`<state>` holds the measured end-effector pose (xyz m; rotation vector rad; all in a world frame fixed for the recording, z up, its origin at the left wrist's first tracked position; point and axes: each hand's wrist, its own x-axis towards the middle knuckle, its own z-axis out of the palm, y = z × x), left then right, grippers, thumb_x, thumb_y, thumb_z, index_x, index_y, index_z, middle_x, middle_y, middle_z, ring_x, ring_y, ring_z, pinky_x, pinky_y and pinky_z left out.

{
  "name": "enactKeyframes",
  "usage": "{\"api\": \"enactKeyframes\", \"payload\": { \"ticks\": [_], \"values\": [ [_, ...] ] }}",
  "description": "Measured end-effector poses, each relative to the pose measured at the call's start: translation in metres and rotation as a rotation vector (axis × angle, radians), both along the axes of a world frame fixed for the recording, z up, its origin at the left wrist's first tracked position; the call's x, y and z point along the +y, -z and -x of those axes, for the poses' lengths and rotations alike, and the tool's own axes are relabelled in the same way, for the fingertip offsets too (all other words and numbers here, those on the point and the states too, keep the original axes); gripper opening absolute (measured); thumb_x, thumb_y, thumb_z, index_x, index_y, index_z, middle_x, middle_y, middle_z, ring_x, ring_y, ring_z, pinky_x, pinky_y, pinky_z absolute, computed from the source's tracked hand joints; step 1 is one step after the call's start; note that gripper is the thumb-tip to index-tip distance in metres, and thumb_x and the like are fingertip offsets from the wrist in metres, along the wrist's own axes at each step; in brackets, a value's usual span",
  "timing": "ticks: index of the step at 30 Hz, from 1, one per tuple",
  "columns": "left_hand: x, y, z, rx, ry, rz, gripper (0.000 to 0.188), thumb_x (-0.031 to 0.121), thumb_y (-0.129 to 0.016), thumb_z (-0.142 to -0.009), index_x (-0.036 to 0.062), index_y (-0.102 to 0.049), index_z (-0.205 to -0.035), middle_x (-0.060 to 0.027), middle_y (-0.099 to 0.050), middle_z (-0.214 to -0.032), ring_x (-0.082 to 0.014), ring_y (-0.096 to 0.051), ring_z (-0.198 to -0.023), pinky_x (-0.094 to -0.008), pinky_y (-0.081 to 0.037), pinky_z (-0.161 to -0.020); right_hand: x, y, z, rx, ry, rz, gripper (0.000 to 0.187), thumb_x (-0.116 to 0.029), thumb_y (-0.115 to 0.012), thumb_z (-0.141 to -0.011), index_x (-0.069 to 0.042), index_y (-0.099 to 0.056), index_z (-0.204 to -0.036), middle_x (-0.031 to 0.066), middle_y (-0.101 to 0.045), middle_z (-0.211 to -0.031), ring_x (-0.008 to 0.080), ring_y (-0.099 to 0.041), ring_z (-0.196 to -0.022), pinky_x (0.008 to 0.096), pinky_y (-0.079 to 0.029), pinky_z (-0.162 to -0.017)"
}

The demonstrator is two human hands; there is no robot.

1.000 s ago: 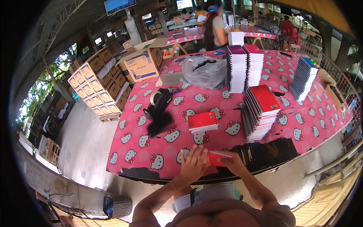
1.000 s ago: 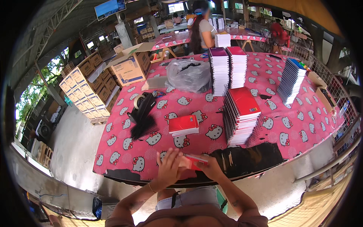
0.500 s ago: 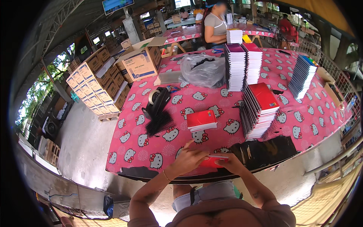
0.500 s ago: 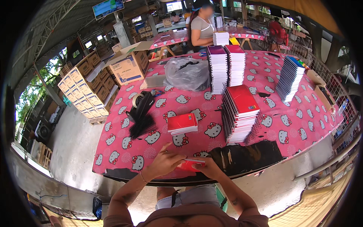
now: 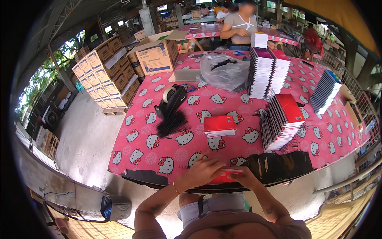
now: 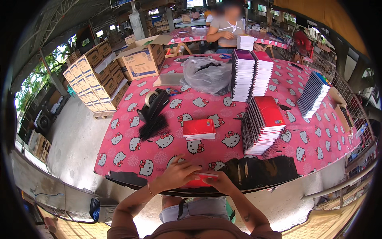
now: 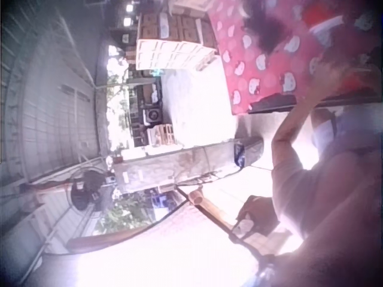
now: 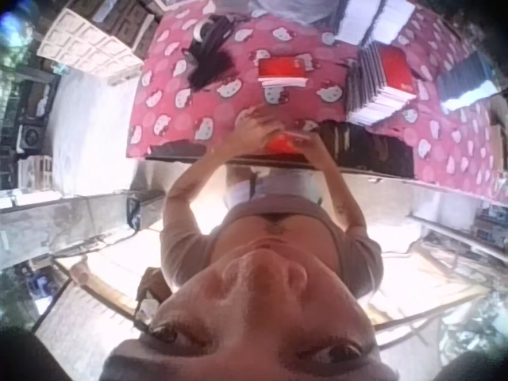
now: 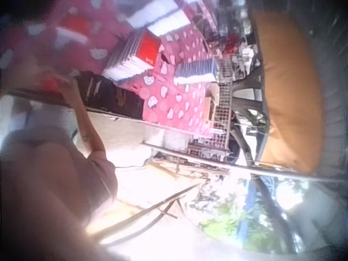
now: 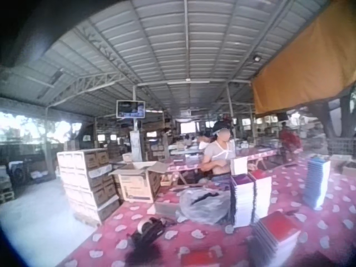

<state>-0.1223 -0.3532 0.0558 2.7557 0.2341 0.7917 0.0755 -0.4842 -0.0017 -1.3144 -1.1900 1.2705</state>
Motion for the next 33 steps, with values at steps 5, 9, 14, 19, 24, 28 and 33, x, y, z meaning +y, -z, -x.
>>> {"api": "enactKeyframes", "payload": {
  "ticks": [5, 9, 14, 19, 24, 28, 33],
  "values": [
    [0.006, 0.002, 0.012, 0.089, -0.033, 0.168, 0.018, 0.028, -0.071, -0.087, 0.0124, -0.066, -0.094, -0.0015, -0.067, -0.084, -0.0218, -0.066, -0.081, -0.0466, -0.041, -0.103, 0.007, -0.001, 0.007, -0.051, -0.019, -0.016, 0.034, -0.012, -0.067, -0.095, -0.003, -0.065, -0.127, 0.0063, -0.069, -0.105, 0.01, -0.06, -0.093, 0.0284, -0.05, -0.085],
    [0.009, -0.004, 0.012, 0.105, -0.015, 0.219, 0.018, 0.028, -0.072, -0.086, 0.0121, -0.067, -0.093, -0.0014, -0.065, -0.079, -0.0219, -0.065, -0.077, -0.0447, -0.044, -0.092, 0.009, 0.0, 0.009, -0.106, -0.035, -0.024, 0.034, -0.011, -0.068, -0.094, -0.003, -0.064, -0.127, 0.0068, -0.069, -0.108, 0.0102, -0.06, -0.094, 0.0283, -0.051, -0.085],
    [0.012, -0.003, 0.012, 0.147, -0.003, 0.313, 0.02, 0.027, -0.076, -0.083, 0.0107, -0.067, -0.089, -0.0032, -0.064, -0.073, -0.0233, -0.065, -0.075, -0.0418, -0.046, -0.079, 0.008, -0.011, 0.012, -0.1, -0.036, -0.013, 0.034, -0.007, -0.067, -0.094, -0.003, -0.064, -0.127, 0.0062, -0.069, -0.11, 0.0093, -0.061, -0.096, 0.0267, -0.051, -0.085],
    [0.015, 0.001, 0.006, 0.107, 0.041, 0.375, 0.022, 0.027, -0.078, -0.081, 0.0089, -0.066, -0.087, -0.0061, -0.065, -0.073, -0.0262, -0.065, -0.069, -0.0389, -0.048, -0.067, 0.007, -0.013, 0.01, -0.11, -0.026, -0.065, 0.031, -0.004, -0.067, -0.093, -0.001, -0.063, -0.123, 0.0054, -0.068, -0.106, 0.0088, -0.06, -0.095, 0.0261, -0.05, -0.085],
    [0.014, 0.001, 0.003, 0.093, 0.053, 0.381, 0.026, 0.026, -0.079, -0.08, 0.0078, -0.063, -0.087, -0.0063, -0.065, -0.074, -0.0257, -0.066, -0.067, -0.0375, -0.048, -0.063, 0.007, -0.011, 0.01, -0.106, -0.003, -0.102, 0.027, -0.004, -0.067, -0.093, -0.001, -0.063, -0.119, 0.0049, -0.068, -0.103, 0.0089, -0.06, -0.095, 0.026, -0.049, -0.085],
    [0.015, 0.002, 0.004, 0.127, 0.064, 0.372, 0.028, 0.027, -0.08, -0.079, 0.0082, -0.061, -0.087, -0.0049, -0.065, -0.075, -0.0242, -0.066, -0.068, -0.037, -0.048, -0.065, 0.007, -0.01, 0.011, -0.123, 0.003, -0.133, 0.026, -0.007, -0.07, -0.091, 0.0, -0.065, -0.116, 0.005, -0.068, -0.099, 0.009, -0.063, -0.091, 0.0261, -0.051, -0.081],
    [0.013, -0.001, 0.006, 0.149, 0.052, 0.345, 0.028, 0.031, -0.078, -0.079, 0.0103, -0.06, -0.086, -0.0085, -0.065, -0.075, -0.0314, -0.064, -0.073, -0.0429, -0.046, -0.073, 0.006, -0.011, 0.012, -0.099, 0.011, -0.125, 0.026, -0.007, -0.07, -0.091, -0.001, -0.065, -0.116, 0.005, -0.068, -0.1, 0.009, -0.062, -0.092, 0.0261, -0.051, -0.082]
  ]
}}
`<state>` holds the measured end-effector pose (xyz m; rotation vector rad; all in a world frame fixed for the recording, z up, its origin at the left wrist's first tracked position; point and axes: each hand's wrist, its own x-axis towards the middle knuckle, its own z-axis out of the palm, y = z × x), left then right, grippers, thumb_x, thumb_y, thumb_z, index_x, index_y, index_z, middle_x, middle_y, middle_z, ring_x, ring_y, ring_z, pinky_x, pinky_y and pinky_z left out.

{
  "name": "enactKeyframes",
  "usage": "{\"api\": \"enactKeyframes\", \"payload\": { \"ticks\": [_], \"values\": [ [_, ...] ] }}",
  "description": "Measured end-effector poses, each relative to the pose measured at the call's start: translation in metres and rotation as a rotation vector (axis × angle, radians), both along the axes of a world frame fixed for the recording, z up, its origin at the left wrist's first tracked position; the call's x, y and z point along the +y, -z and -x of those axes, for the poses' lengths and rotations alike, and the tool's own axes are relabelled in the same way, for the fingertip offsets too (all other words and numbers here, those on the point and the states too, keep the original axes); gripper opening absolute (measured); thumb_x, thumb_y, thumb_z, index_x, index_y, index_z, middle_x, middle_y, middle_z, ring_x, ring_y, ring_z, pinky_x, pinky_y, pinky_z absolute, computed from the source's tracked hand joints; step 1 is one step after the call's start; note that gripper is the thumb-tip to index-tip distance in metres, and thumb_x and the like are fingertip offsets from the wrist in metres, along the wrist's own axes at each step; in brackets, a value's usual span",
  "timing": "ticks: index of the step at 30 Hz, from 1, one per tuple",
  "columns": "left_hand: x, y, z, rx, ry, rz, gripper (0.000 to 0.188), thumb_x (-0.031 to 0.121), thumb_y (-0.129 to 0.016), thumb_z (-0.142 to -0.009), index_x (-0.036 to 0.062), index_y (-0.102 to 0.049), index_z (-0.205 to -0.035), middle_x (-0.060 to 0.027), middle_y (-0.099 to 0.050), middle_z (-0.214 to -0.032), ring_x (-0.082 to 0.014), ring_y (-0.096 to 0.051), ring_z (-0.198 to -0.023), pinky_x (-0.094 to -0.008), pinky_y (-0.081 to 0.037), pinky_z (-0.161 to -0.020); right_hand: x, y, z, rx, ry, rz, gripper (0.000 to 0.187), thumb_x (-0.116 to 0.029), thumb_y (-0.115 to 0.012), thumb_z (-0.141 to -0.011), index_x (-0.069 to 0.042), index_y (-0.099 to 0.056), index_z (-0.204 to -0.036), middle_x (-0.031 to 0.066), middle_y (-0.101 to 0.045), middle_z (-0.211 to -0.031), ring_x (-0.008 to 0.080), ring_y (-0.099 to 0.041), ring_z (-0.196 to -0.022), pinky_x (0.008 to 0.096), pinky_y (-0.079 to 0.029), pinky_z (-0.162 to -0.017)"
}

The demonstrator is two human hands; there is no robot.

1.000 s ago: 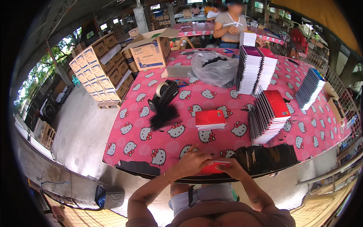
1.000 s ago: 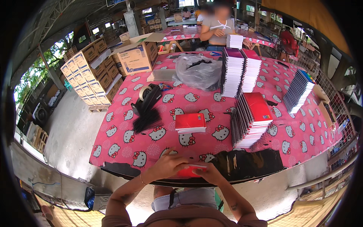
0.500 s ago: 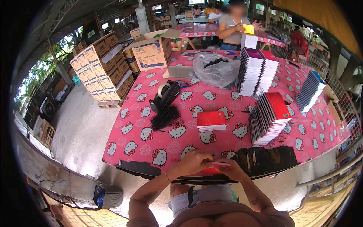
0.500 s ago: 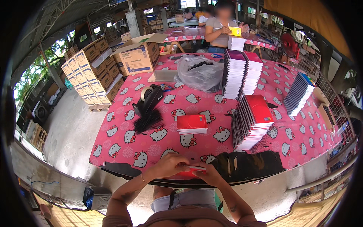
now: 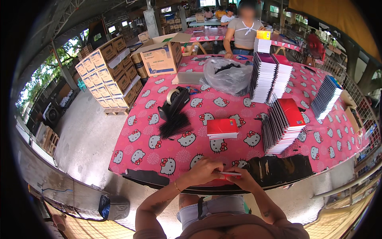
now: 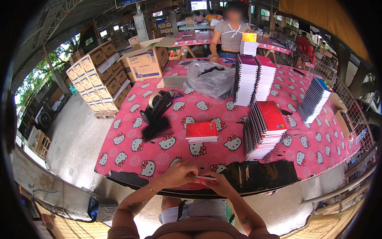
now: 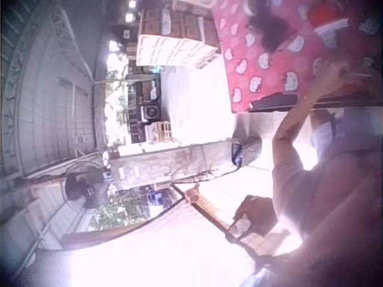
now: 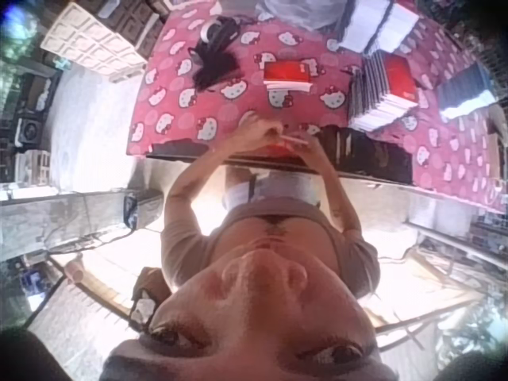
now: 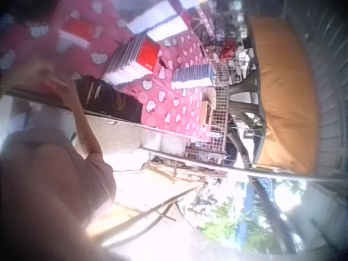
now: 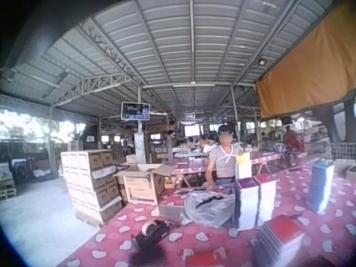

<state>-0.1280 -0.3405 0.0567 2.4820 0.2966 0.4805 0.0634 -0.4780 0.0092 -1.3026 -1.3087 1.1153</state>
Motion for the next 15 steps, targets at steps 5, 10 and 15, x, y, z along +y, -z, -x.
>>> {"api": "enactKeyframes", "payload": {
  "ticks": [5, 10, 15],
  "values": [
    [-0.002, 0.005, 0.002, 0.016, -0.033, -0.06, 0.028, 0.035, -0.077, -0.081, 0.0122, -0.061, -0.087, -0.0077, -0.063, -0.075, -0.031, -0.062, -0.077, -0.0441, -0.044, -0.079, -0.001, 0.002, 0.002, -0.019, -0.006, -0.022, 0.031, -0.006, -0.069, -0.092, -0.002, -0.064, -0.122, 0.0056, -0.069, -0.103, 0.0098, -0.062, -0.094, 0.0268, -0.05, -0.085],
    [-0.008, 0.003, 0.0, -0.027, -0.092, -0.131, 0.026, 0.035, -0.073, -0.085, 0.0124, -0.064, -0.093, -0.0076, -0.067, -0.08, -0.0311, -0.065, -0.079, -0.0435, -0.047, -0.082, -0.004, 0.008, -0.004, -0.067, -0.014, -0.012, 0.036, -0.006, -0.067, -0.093, -0.004, -0.063, -0.128, 0.0076, -0.069, -0.106, 0.0103, -0.062, -0.094, 0.0271, -0.05, -0.086],
    [-0.005, 0.01, 0.004, -0.058, -0.129, -0.286, 0.022, 0.033, -0.07, -0.088, 0.0132, -0.066, -0.097, -0.004, -0.067, -0.082, -0.0246, -0.066, -0.077, -0.041, -0.047, -0.082, -0.005, 0.002, -0.003, -0.03, 0.051, 0.027, 0.032, -0.012, -0.072, -0.092, -0.002, -0.067, -0.121, 0.0038, -0.069, -0.091, 0.0083, -0.059, -0.083, 0.0261, -0.049, -0.076]
  ]
}}
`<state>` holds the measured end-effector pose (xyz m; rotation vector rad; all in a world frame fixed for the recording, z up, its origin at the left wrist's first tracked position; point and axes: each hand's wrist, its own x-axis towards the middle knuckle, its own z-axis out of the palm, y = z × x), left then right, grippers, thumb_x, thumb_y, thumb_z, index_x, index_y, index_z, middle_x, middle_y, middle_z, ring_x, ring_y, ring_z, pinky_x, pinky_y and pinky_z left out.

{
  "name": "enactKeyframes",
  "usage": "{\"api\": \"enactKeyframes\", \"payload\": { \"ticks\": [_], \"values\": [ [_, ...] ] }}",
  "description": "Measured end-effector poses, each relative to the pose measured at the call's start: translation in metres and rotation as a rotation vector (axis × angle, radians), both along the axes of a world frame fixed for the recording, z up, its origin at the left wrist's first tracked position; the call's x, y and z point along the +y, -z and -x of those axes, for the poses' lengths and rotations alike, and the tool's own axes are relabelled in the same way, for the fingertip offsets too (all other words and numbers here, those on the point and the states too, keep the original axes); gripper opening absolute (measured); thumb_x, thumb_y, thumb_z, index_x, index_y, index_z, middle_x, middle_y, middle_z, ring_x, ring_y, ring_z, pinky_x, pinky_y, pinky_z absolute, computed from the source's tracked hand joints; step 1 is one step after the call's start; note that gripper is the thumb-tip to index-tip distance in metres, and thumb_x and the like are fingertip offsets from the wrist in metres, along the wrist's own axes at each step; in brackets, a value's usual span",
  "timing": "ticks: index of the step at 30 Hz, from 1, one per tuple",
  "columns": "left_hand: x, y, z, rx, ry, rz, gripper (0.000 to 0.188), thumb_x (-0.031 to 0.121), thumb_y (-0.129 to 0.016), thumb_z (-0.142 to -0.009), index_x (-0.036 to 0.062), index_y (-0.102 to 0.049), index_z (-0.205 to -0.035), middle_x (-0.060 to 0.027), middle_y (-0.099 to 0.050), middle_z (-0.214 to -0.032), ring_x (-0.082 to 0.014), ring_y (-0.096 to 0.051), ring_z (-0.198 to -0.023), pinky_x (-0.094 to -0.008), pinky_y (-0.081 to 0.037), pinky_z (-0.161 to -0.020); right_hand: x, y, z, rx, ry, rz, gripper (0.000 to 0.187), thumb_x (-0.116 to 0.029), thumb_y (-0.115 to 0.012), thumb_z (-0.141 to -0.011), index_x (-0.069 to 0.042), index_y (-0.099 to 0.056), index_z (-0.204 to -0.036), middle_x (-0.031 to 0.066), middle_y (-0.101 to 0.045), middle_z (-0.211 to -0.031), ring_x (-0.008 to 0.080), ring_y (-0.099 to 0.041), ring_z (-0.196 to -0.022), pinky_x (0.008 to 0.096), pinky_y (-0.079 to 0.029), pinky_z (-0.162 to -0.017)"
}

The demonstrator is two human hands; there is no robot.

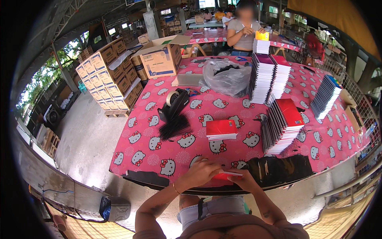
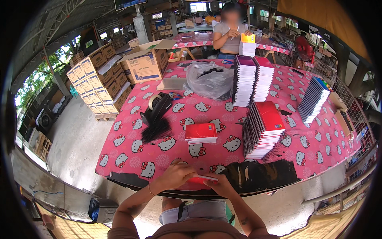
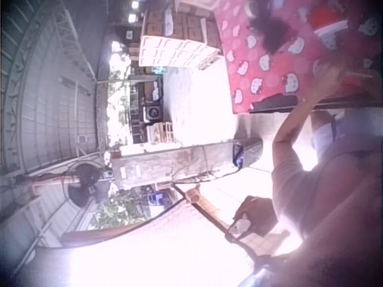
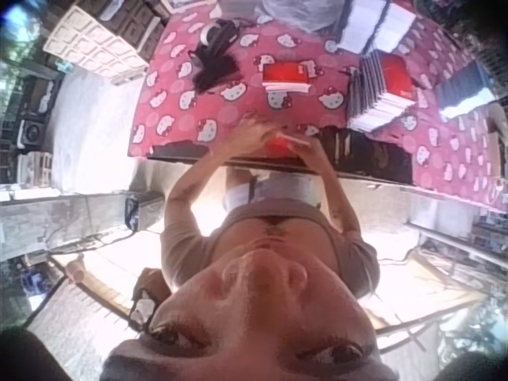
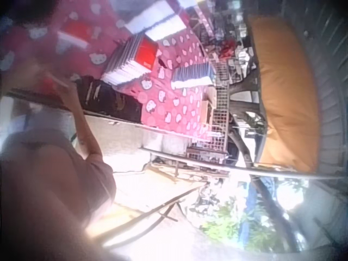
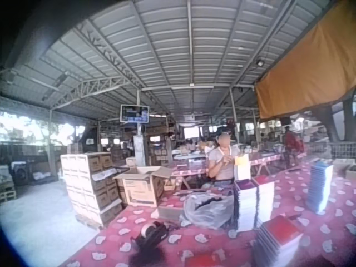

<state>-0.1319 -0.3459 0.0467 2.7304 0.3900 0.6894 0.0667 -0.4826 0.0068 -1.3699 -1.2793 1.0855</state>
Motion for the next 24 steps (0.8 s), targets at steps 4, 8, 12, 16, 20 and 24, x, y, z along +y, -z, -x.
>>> {"api": "enactKeyframes", "payload": {
  "ticks": [4, 8, 12, 16, 20, 24],
  "values": [
    [-0.005, -0.01, -0.004, -0.035, 0.002, -0.074, 0.023, 0.033, -0.069, -0.089, 0.0125, -0.066, -0.098, -0.003, -0.066, -0.08, -0.023, -0.065, -0.076, -0.0402, -0.047, -0.082, 0.0, 0.002, -0.001, 0.011, 0.011, -0.006, 0.031, -0.013, -0.072, -0.092, -0.001, -0.067, -0.12, 0.0029, -0.068, -0.09, 0.0077, -0.058, -0.082, 0.0258, -0.049, -0.075],
    [-0.008, -0.008, -0.006, 0.127, -0.067, -0.199, 0.03, 0.037, -0.067, -0.09, 0.0112, -0.065, -0.105, -0.0082, -0.068, -0.101, -0.0263, -0.066, -0.096, -0.0468, -0.044, -0.093, 0.001, 0.004, 0.003, 0.036, 0.071, -0.032, 0.03, -0.012, -0.069, -0.093, -0.003, -0.067, -0.121, 0.001, -0.064, -0.087, 0.0067, -0.055, -0.078, 0.0246, -0.047, -0.069],
    [-0.027, -0.011, -0.016, 0.066, -0.275, -0.382, 0.058, 0.048, -0.059, -0.093, 0.0052, -0.055, -0.132, -0.0176, -0.049, -0.142, -0.0366, -0.046, -0.133, -0.062, -0.028, -0.109, 0.001, -0.005, 0.008, 0.111, 0.153, -0.051, 0.026, -0.01, -0.07, -0.092, 0.001, -0.067, -0.115, 0.0016, -0.066, -0.093, 0.007, -0.057, -0.083, 0.024, -0.048, -0.074],
    [-0.057, 0.042, -0.006, 0.174, -0.219, -0.251, 0.075, 0.054, -0.051, -0.095, -0.0013, -0.042, -0.145, -0.0207, -0.036, -0.154, -0.041, -0.031, -0.144, -0.067, -0.019, -0.112, 0.003, 0.01, 0.007, 0.258, 0.239, -0.076, 0.028, -0.01, -0.066, -0.092, -0.001, -0.067, -0.119, 0.0005, -0.065, -0.083, 0.0062, -0.055, -0.076, 0.0253, -0.047, -0.068],
    [-0.046, 0.033, -0.016, 0.023, -0.302, -0.299, 0.082, 0.058, -0.053, -0.092, 0.0001, -0.039, -0.148, -0.0228, -0.036, -0.154, -0.037, -0.032, -0.145, -0.0648, -0.021, -0.112, 0.005, 0.005, 0.008, 0.105, 0.184, -0.102, 0.027, -0.009, -0.066, -0.092, 0.001, -0.067, -0.118, 0.0027, -0.067, -0.089, 0.008, -0.058, -0.081, 0.0267, -0.05, -0.073],
    [-0.043, 0.018, -0.025, 0.191, -0.229, -0.297, 0.086, 0.061, -0.051, -0.091, -0.0026, -0.037, -0.148, -0.0243, -0.033, -0.155, -0.0385, -0.03, -0.146, -0.0646, -0.02, -0.113, 0.007, -0.005, 0.012, 0.136, 0.207, -0.101, 0.026, -0.007, -0.067, -0.091, 0.001, -0.067, -0.116, 0.0037, -0.068, -0.093, 0.0086, -0.059, -0.084, 0.0282, -0.05, -0.077]
  ]
}}
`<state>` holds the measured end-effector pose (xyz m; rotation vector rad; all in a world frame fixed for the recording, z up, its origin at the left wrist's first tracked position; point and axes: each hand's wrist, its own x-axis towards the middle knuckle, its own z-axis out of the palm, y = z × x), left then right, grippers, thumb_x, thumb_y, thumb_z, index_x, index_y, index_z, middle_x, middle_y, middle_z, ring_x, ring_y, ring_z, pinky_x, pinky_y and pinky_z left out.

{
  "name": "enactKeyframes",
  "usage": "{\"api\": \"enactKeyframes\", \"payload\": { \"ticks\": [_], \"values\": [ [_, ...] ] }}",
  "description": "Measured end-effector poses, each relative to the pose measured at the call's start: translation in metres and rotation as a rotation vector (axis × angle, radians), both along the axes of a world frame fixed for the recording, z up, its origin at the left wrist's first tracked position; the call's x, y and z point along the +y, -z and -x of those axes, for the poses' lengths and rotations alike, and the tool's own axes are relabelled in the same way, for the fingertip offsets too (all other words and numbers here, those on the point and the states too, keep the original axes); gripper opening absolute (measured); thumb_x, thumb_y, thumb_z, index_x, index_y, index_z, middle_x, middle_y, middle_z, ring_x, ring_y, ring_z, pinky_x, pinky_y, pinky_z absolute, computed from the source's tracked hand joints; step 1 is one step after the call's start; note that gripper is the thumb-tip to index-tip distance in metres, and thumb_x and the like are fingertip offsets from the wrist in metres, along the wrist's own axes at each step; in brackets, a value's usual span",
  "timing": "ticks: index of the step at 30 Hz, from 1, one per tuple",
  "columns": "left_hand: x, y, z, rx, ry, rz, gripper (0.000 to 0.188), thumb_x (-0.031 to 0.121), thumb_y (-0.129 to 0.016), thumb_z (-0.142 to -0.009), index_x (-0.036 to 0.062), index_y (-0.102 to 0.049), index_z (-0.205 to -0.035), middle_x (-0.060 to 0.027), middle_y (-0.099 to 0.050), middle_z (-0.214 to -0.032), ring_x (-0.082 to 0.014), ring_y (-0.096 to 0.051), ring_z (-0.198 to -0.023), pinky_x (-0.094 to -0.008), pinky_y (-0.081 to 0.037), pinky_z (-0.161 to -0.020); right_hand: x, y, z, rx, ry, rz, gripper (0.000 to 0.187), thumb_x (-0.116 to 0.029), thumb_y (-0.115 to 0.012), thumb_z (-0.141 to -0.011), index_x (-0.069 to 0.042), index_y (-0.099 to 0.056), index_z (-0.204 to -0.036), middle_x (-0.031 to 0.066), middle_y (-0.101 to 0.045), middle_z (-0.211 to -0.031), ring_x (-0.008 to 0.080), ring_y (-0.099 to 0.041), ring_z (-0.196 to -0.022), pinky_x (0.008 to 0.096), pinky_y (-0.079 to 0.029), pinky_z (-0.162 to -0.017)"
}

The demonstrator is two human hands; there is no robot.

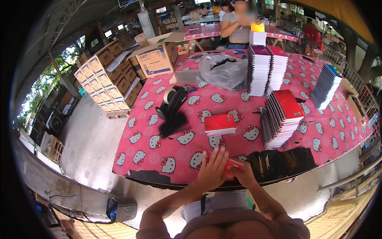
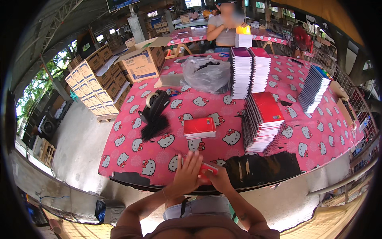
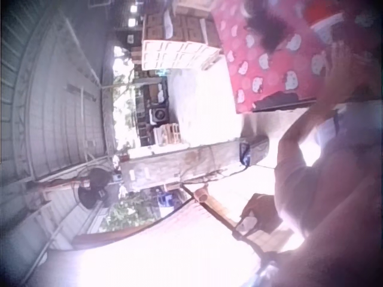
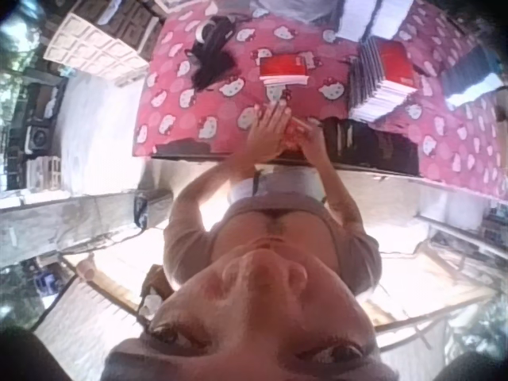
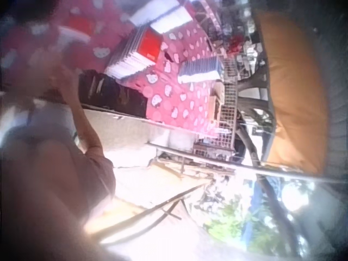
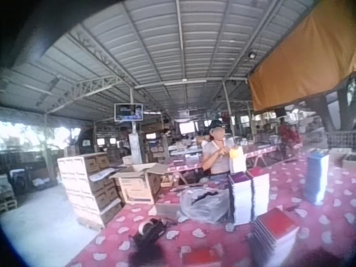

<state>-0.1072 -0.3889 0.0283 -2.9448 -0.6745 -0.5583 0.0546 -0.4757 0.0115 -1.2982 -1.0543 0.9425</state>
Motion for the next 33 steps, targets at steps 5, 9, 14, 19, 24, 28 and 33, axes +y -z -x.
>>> {"api": "enactKeyframes", "payload": {
  "ticks": [5, 9, 14, 19, 24, 28, 33],
  "values": [
    [0.013, -0.007, -0.019, -0.105, -0.056, -0.087, 0.091, 0.063, -0.054, -0.086, -0.002, -0.037, -0.148, -0.023, -0.034, -0.155, -0.0383, -0.029, -0.146, -0.0643, -0.019, -0.114, -0.004, 0.02, -0.01, -0.138, -0.021, -0.031, 0.033, -0.002, -0.064, -0.089, 0.0, -0.065, -0.123, 0.0099, -0.071, -0.108, 0.0112, -0.063, -0.095, 0.0295, -0.052, -0.084],
    [-0.015, 0.03, -0.009, -0.085, 0.092, 0.016, 0.09, 0.062, -0.052, -0.087, -0.0023, -0.037, -0.148, -0.0232, -0.034, -0.155, -0.0377, -0.029, -0.146, -0.0651, -0.017, -0.114, 0.001, 0.014, -0.026, -0.186, -0.021, -0.108, 0.034, 0.0, -0.064, -0.089, 0.0, -0.065, -0.122, 0.013, -0.072, -0.106, 0.0138, -0.065, -0.096, 0.0302, -0.052, -0.084],
    [0.012, 0.004, -0.042, -0.026, -0.062, -0.116, 0.091, 0.064, -0.049, -0.09, -0.0037, -0.035, -0.149, -0.023, -0.033, -0.156, -0.036, -0.026, -0.148, -0.0637, -0.016, -0.114, 0.01, 0.034, -0.031, -0.251, -0.108, -0.127, 0.033, -0.001, -0.064, -0.089, 0.0, -0.065, -0.121, 0.0166, -0.072, -0.103, 0.0187, -0.068, -0.092, 0.0325, -0.053, -0.081],
    [-0.011, 0.03, -0.033, 0.006, 0.075, 0.036, 0.092, 0.065, -0.042, -0.092, -0.0084, -0.034, -0.147, -0.0297, -0.03, -0.155, -0.0423, -0.025, -0.147, -0.0677, -0.011, -0.114, 0.014, 0.049, -0.033, -0.239, -0.001, -0.186, 0.028, -0.005, -0.068, -0.088, -0.001, -0.067, -0.116, 0.0104, -0.072, -0.099, 0.0136, -0.066, -0.09, 0.0306, -0.053, -0.081],
    [-0.028, 0.042, -0.019, 0.053, 0.111, 0.042, 0.091, 0.065, -0.039, -0.094, -0.0091, -0.033, -0.147, -0.0298, -0.029, -0.155, -0.0416, -0.023, -0.148, -0.0678, -0.012, -0.113, 0.012, 0.043, -0.037, -0.16, -0.083, -0.027, 0.041, 0.002, -0.065, -0.083, -0.003, -0.065, -0.123, 0.0162, -0.072, -0.103, 0.0213, -0.07, -0.093, 0.0334, -0.053, -0.084],
    [-0.027, 0.038, -0.023, 0.029, 0.101, 0.035, 0.089, 0.063, -0.038, -0.095, -0.0095, -0.034, -0.146, -0.0292, -0.029, -0.155, -0.0416, -0.024, -0.148, -0.0675, -0.011, -0.113, 0.012, 0.045, -0.034, -0.22, -0.065, -0.078, 0.039, 0.002, -0.066, -0.082, -0.002, -0.066, -0.122, 0.0185, -0.071, -0.094, 0.0238, -0.071, -0.086, 0.0341, -0.054, -0.077],
    [-0.043, 0.034, -0.016, -0.072, 0.13, 0.117, 0.076, 0.053, -0.044, -0.098, -0.005, -0.037, -0.147, -0.0243, -0.035, -0.154, -0.0372, -0.03, -0.146, -0.066, -0.008, -0.115, 0.012, 0.041, -0.03, -0.253, -0.022, -0.113, 0.03, -0.001, -0.068, -0.082, 0.0, -0.068, -0.112, 0.0196, -0.07, -0.09, 0.0287, -0.07, -0.081, 0.0336, -0.053, -0.074]
  ]
}}
